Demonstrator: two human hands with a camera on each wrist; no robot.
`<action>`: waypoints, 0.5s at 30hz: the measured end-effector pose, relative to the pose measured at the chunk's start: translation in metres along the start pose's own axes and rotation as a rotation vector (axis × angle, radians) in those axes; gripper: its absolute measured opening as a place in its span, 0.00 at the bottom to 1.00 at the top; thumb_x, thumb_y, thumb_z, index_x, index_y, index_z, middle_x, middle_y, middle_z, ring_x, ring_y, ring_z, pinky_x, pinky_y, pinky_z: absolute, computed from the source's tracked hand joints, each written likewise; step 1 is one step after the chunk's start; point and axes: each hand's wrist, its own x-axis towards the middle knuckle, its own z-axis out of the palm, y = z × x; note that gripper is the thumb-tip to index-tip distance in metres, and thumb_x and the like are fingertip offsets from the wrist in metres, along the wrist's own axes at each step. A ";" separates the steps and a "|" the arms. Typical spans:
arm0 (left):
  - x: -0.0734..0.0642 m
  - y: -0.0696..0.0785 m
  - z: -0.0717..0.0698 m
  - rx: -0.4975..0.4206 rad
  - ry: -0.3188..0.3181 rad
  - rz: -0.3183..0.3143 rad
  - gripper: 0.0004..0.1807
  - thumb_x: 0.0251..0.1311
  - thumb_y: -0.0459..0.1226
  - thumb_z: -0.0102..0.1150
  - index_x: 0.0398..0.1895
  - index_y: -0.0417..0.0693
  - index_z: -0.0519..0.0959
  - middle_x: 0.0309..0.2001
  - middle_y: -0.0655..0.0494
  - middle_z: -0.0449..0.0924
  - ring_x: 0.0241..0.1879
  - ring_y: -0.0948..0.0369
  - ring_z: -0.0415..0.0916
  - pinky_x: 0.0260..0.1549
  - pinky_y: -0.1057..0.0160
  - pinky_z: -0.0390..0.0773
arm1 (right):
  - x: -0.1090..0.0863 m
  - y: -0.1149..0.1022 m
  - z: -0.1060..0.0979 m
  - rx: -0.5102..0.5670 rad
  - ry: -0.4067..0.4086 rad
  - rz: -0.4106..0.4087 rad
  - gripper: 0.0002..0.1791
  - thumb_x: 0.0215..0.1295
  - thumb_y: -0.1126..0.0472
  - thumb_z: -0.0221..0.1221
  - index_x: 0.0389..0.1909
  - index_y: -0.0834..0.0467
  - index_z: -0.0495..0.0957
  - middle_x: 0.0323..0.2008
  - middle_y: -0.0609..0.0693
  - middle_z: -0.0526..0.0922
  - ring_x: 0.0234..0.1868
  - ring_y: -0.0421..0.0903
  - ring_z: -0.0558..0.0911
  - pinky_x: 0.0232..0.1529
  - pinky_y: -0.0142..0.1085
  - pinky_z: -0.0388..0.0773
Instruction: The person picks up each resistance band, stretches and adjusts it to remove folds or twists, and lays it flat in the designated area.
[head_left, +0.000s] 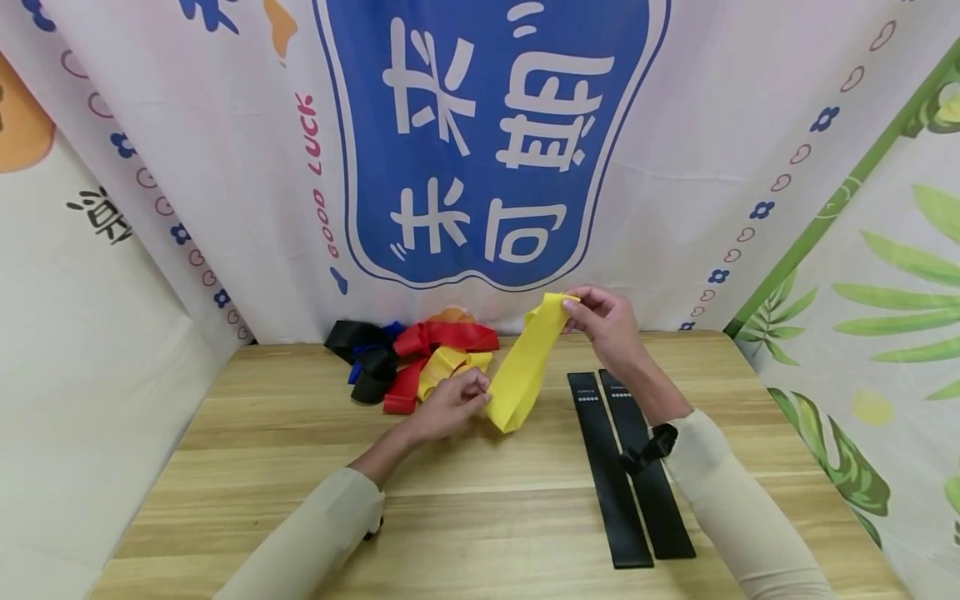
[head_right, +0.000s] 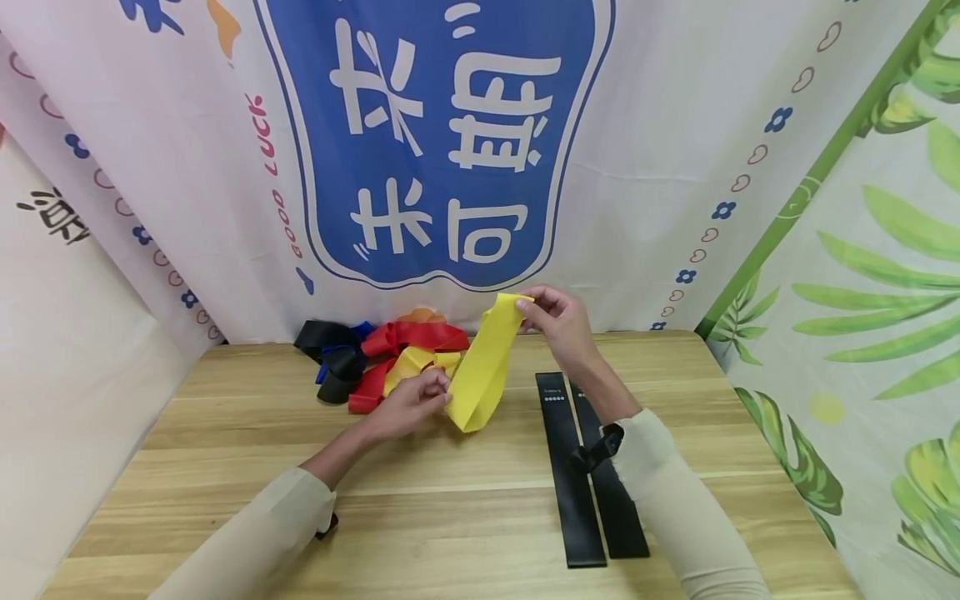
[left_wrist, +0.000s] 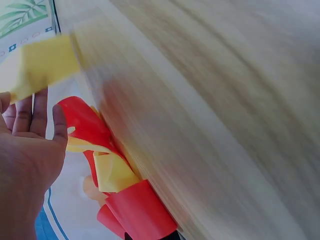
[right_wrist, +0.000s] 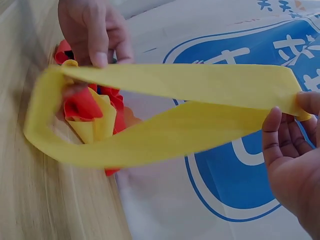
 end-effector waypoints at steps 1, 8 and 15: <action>-0.002 0.000 -0.001 -0.005 -0.015 0.000 0.02 0.76 0.34 0.60 0.46 0.45 0.78 0.39 0.54 0.81 0.41 0.59 0.77 0.42 0.66 0.79 | 0.000 0.000 -0.001 0.001 0.001 -0.003 0.08 0.78 0.67 0.60 0.51 0.68 0.80 0.43 0.51 0.85 0.37 0.45 0.84 0.44 0.33 0.87; -0.013 0.001 -0.005 -0.005 -0.085 0.027 0.02 0.75 0.32 0.61 0.45 0.43 0.78 0.36 0.55 0.77 0.39 0.60 0.74 0.39 0.69 0.77 | 0.003 0.001 -0.010 0.021 0.040 -0.001 0.05 0.77 0.66 0.61 0.47 0.60 0.84 0.42 0.51 0.86 0.36 0.44 0.84 0.42 0.30 0.87; -0.021 0.002 -0.007 -0.005 -0.102 0.061 0.03 0.76 0.32 0.60 0.48 0.43 0.78 0.40 0.54 0.78 0.40 0.60 0.75 0.41 0.69 0.78 | 0.004 0.000 -0.013 0.020 0.053 0.007 0.05 0.77 0.65 0.62 0.47 0.61 0.84 0.43 0.51 0.86 0.37 0.44 0.85 0.42 0.30 0.87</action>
